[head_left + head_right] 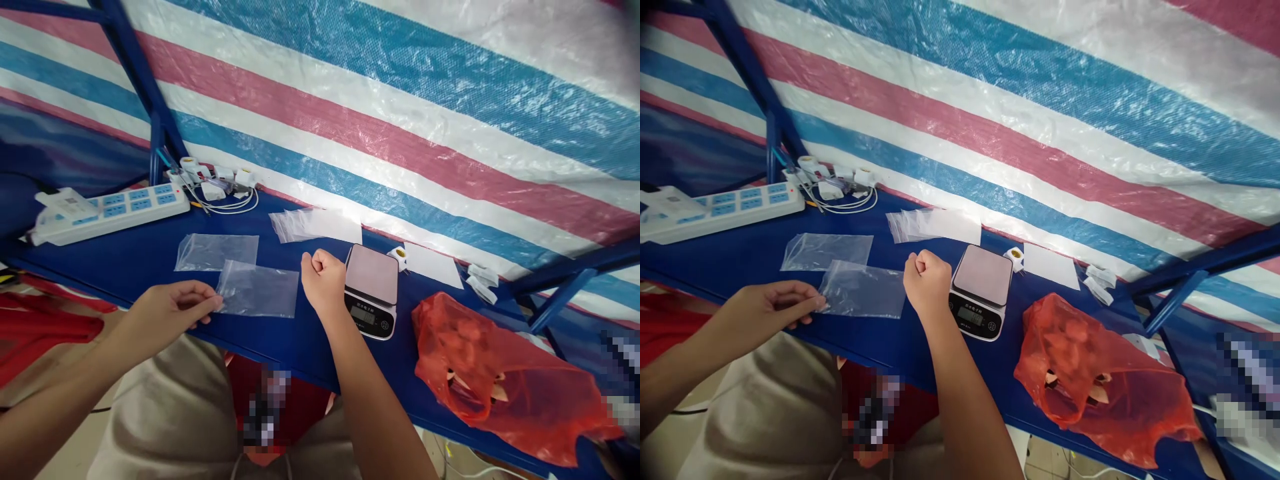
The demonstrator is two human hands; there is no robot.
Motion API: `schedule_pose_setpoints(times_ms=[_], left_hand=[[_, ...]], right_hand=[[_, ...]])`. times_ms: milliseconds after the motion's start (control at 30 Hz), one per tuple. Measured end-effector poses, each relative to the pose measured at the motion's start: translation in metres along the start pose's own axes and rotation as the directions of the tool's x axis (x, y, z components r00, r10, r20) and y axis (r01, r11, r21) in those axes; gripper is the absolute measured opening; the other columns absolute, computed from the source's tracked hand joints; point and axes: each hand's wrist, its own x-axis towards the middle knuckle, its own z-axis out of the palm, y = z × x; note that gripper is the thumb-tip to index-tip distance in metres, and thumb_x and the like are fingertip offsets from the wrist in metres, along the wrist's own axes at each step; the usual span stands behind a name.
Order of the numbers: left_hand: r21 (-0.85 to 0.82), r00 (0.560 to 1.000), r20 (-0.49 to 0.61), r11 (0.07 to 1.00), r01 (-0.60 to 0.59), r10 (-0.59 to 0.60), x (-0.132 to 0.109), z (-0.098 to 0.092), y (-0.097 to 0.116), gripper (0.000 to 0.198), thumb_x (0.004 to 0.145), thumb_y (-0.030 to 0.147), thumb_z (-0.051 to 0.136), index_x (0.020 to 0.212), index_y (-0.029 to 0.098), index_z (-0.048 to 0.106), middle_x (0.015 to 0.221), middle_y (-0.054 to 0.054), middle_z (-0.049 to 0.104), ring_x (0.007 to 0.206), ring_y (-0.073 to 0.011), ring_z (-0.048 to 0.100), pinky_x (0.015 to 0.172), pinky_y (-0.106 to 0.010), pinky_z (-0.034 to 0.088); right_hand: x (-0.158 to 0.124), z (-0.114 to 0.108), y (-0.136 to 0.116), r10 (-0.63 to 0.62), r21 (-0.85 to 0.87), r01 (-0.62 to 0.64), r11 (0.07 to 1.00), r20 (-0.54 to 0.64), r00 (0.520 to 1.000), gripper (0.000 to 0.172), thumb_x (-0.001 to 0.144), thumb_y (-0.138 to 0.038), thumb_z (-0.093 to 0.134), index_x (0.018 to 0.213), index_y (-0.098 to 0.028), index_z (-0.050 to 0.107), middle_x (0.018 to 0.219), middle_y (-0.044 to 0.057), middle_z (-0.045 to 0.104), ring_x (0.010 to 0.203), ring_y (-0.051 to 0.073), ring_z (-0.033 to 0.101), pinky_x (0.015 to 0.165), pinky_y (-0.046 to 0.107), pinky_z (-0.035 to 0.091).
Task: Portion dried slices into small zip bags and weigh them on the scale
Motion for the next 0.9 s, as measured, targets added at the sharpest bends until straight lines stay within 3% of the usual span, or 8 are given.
schedule_pose_setpoints(times_ms=[167, 267, 433, 567, 700, 800, 900], left_hand=[[0.028, 0.986, -0.165, 0.999, 0.017, -0.012, 0.026, -0.024, 0.015, 0.054, 0.065, 0.067, 0.068, 0.094, 0.022, 0.07, 0.078, 0.0, 0.074, 0.069, -0.0162, 0.063, 0.061, -0.025, 0.043], [0.167, 0.963, -0.268, 0.985, 0.039, 0.007, 0.047, -0.049, 0.016, 0.046, 0.068, 0.06, 0.066, 0.093, 0.022, 0.071, 0.074, 0.003, 0.073, 0.071, -0.016, 0.064, 0.068, -0.024, 0.043], [0.44, 0.947, -0.315, 0.894, 0.09, 0.06, 0.072, -0.075, 0.01, 0.044, 0.071, 0.061, 0.06, 0.09, 0.022, 0.069, 0.078, 0.002, 0.073, 0.079, -0.0198, 0.063, 0.068, -0.026, 0.04], [0.589, 0.953, -0.295, 0.798, 0.129, 0.064, 0.081, -0.079, 0.005, 0.054, 0.072, 0.071, 0.056, 0.09, 0.021, 0.064, 0.084, -0.004, 0.071, 0.079, -0.0227, 0.062, 0.067, -0.028, 0.039], [0.567, 0.939, -0.339, 0.81, 0.15, 0.063, 0.09, -0.075, 0.007, 0.072, 0.071, 0.083, 0.053, 0.103, 0.019, 0.061, 0.102, -0.008, 0.073, 0.09, -0.024, 0.065, 0.071, -0.027, 0.041], [0.546, 0.955, -0.293, 0.827, 0.132, 0.042, 0.096, -0.069, 0.012, 0.069, 0.069, 0.081, 0.058, 0.103, 0.02, 0.062, 0.101, -0.007, 0.073, 0.087, -0.023, 0.065, 0.07, -0.027, 0.041], [0.486, 0.946, -0.323, 0.862, 0.145, 0.023, 0.097, -0.062, 0.016, 0.058, 0.068, 0.07, 0.063, 0.099, 0.021, 0.063, 0.098, -0.004, 0.073, 0.083, -0.021, 0.065, 0.068, -0.027, 0.042]], right_hand=[[0.0, -0.002, -0.001, 0.019, 0.006, -0.019, 1.0, -0.002, 1.0, 0.047, 0.087, -0.026, 0.055, 0.063, -0.025, 0.015, 0.056, -0.009, 0.015, 0.049, 0.009, 0.021, 0.051, 0.027, 0.024], [0.001, -0.002, -0.003, 0.025, 0.008, -0.025, 1.0, 0.0, 1.0, 0.047, 0.087, -0.026, 0.056, 0.063, -0.025, 0.015, 0.056, -0.009, 0.015, 0.049, 0.009, 0.021, 0.05, 0.027, 0.024], [0.0, -0.002, -0.003, 0.029, 0.008, -0.029, 1.0, 0.001, 1.0, 0.048, 0.088, -0.025, 0.056, 0.063, -0.025, 0.015, 0.056, -0.009, 0.015, 0.05, 0.009, 0.021, 0.052, 0.027, 0.025], [0.0, -0.002, -0.002, 0.032, 0.004, -0.032, 0.999, 0.001, 0.999, 0.048, 0.088, -0.025, 0.056, 0.063, -0.025, 0.015, 0.057, -0.009, 0.015, 0.05, 0.009, 0.02, 0.051, 0.028, 0.024], [0.0, -0.001, 0.0, 0.028, -0.005, -0.027, 1.0, 0.006, 1.0, 0.048, 0.088, -0.026, 0.056, 0.063, -0.025, 0.015, 0.056, -0.009, 0.016, 0.05, 0.009, 0.02, 0.051, 0.028, 0.024], [0.001, -0.001, 0.0, 0.021, -0.013, -0.021, 1.0, 0.009, 1.0, 0.048, 0.088, -0.026, 0.056, 0.063, -0.025, 0.015, 0.056, -0.009, 0.016, 0.05, 0.009, 0.02, 0.051, 0.028, 0.024], [0.001, -0.001, 0.0, 0.016, -0.016, -0.016, 1.0, 0.007, 1.0, 0.048, 0.088, -0.025, 0.055, 0.063, -0.025, 0.015, 0.056, -0.009, 0.016, 0.05, 0.01, 0.02, 0.051, 0.028, 0.024]])
